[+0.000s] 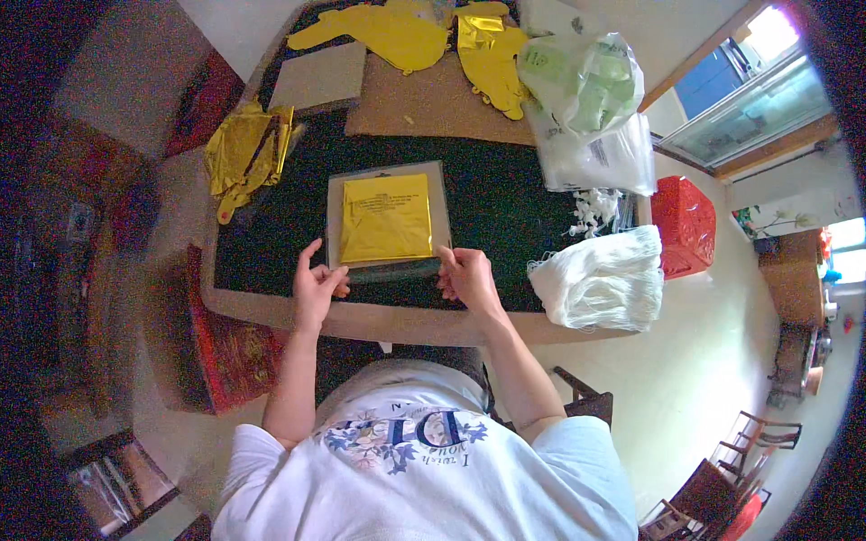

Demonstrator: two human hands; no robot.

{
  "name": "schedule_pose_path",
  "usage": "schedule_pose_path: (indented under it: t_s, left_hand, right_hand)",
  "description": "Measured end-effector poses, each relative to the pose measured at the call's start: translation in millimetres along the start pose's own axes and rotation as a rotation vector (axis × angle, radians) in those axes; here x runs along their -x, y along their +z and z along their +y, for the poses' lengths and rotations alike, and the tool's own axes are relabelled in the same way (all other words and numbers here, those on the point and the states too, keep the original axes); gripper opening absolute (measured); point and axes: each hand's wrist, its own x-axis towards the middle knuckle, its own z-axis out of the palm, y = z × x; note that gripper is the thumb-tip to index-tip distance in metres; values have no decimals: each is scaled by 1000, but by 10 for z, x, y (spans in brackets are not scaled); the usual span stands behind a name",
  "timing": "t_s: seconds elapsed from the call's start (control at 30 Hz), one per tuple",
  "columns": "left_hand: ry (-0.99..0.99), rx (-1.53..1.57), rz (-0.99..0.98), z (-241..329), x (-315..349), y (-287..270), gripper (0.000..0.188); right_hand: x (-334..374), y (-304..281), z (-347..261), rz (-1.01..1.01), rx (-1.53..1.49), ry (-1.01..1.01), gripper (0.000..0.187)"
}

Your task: The person folds and organizes foil balloons on a table by hand.

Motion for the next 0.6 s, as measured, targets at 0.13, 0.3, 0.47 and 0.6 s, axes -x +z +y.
schedule_pose_path:
  t_s: [0.13,0.3,0.47,0.6]
  left_hand:
    - [120,-16,4,-10,4,-14,62]
    - [219,-672,118,82,79,50,48]
    - [653,-919,101,177,68,-46,32]
    - [790,-988,-68,109,-87,-79,24]
  right_hand:
    - [-54,-33,132,-46,-15,-97,31]
    - [-37,-50,152,-53,-69,-100,28]
    - [148,3,70,209,281,-254,19]
    - [252,391,493,121,-308,-366,18]
